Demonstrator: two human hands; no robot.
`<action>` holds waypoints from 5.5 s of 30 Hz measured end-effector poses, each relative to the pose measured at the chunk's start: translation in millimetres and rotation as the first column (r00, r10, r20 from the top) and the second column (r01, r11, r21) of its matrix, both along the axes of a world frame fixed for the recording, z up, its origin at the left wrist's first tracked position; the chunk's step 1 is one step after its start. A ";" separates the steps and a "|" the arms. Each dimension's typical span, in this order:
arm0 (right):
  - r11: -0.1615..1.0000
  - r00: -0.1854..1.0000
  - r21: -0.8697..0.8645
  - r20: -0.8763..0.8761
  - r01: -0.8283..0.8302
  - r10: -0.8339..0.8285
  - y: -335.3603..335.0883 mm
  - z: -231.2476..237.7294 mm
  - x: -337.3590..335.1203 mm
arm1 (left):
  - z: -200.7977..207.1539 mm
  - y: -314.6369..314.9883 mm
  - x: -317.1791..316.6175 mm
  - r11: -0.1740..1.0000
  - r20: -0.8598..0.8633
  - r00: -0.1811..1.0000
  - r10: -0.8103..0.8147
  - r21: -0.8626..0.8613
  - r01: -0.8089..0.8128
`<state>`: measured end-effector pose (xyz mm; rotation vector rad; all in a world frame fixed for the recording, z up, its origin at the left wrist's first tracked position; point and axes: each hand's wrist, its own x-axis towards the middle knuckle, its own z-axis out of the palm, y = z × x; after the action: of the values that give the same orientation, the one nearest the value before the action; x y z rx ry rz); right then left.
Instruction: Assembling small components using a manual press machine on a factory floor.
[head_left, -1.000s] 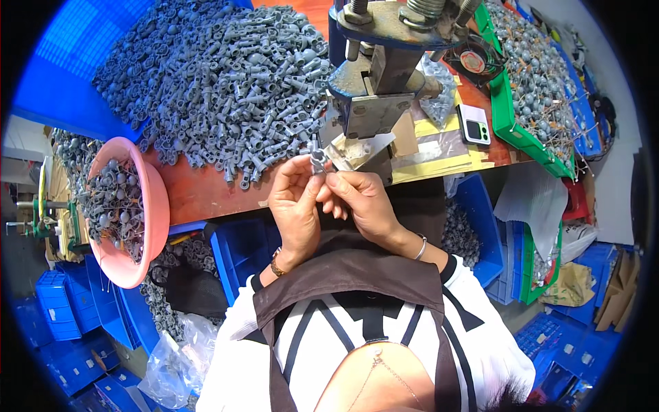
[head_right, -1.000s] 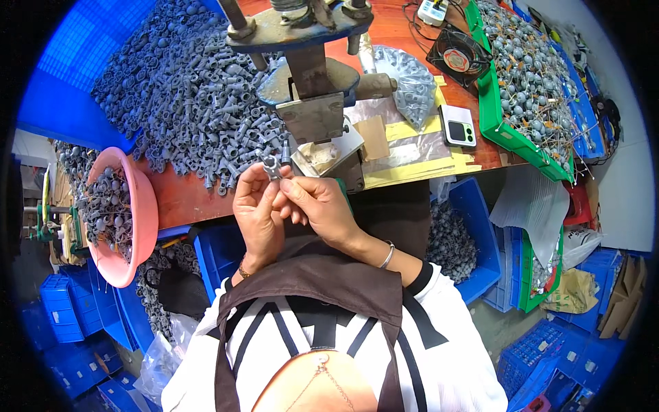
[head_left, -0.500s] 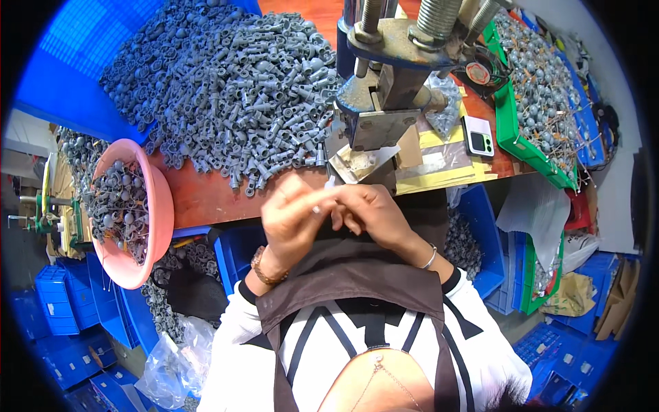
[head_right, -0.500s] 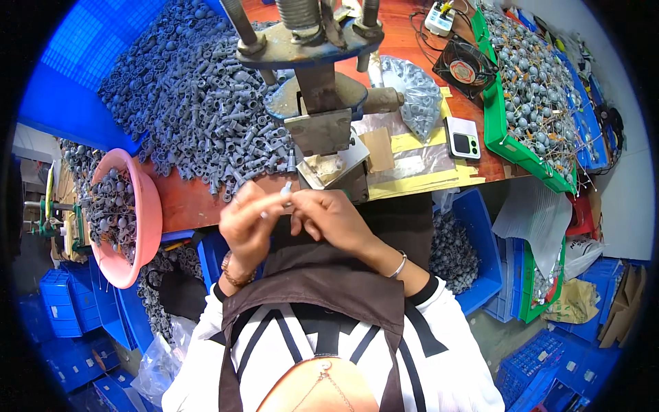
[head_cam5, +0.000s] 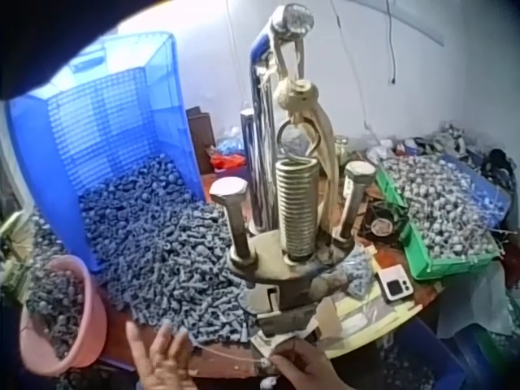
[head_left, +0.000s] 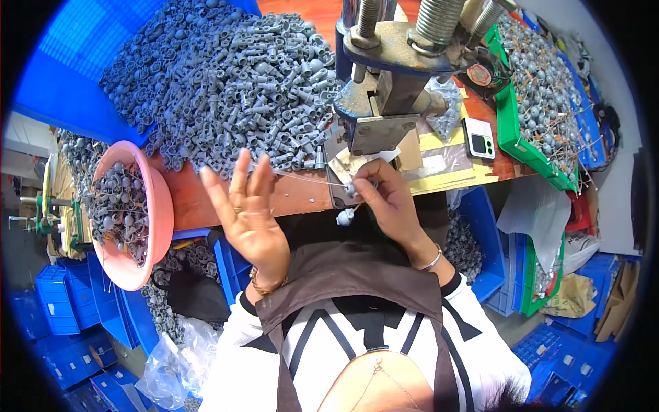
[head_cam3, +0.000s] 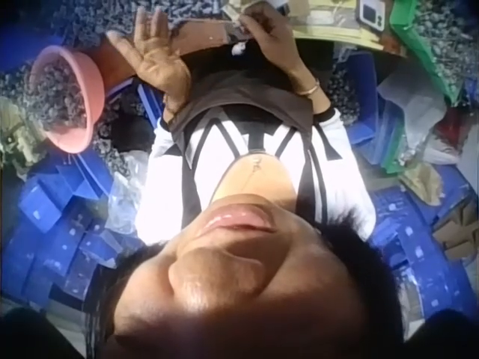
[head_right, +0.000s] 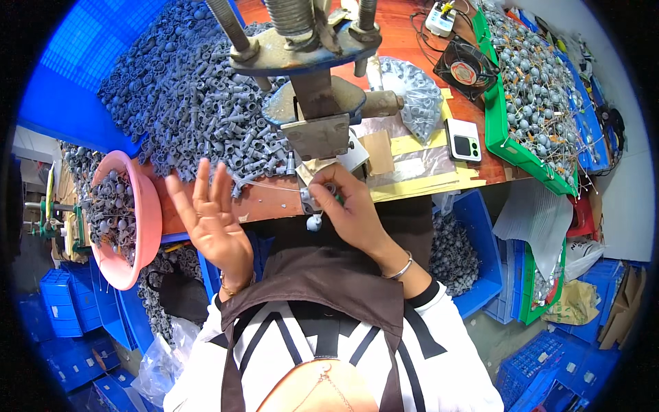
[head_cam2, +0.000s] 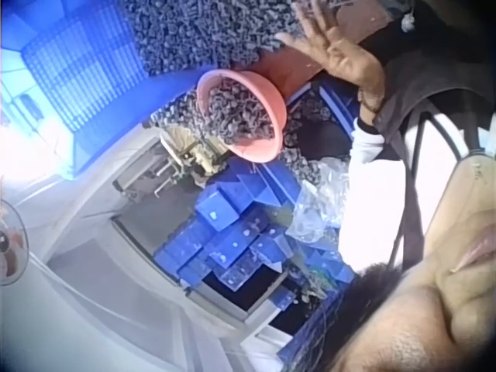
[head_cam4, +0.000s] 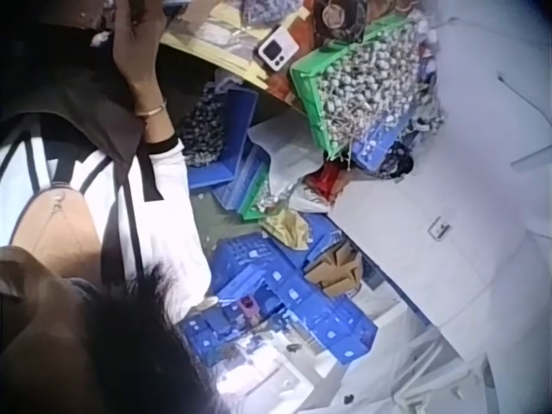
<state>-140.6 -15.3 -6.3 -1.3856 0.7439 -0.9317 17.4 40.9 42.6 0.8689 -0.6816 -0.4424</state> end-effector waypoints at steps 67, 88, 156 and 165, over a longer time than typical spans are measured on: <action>0.971 0.986 -0.212 -0.103 0.111 -0.135 16.4 -5.8 -3.9 | -84.4 -29.5 204.0 0.508 0.951 0.219 0.217 0.082 -0.858; 0.987 0.997 0.143 0.051 -0.069 0.063 23.0 9.2 -24.8 | -75.0 -62.4 -27.8 0.902 0.669 0.645 -0.370 0.425 0.077; 0.826 0.958 -0.545 0.287 0.144 0.022 -94.6 179.6 -33.7 | -44.1 -41.9 -8.4 0.863 0.750 0.501 -0.431 0.505 -0.014; 0.386 0.977 -0.921 -0.033 0.052 -0.212 13.6 109.1 -77.0 | -31.4 -31.5 -8.7 0.896 0.857 0.416 -0.305 0.406 -0.179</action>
<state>-217.6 -1.7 102.8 -2.4415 0.4032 -1.5075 8.7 9.5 11.2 1.5636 -1.7112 -0.1326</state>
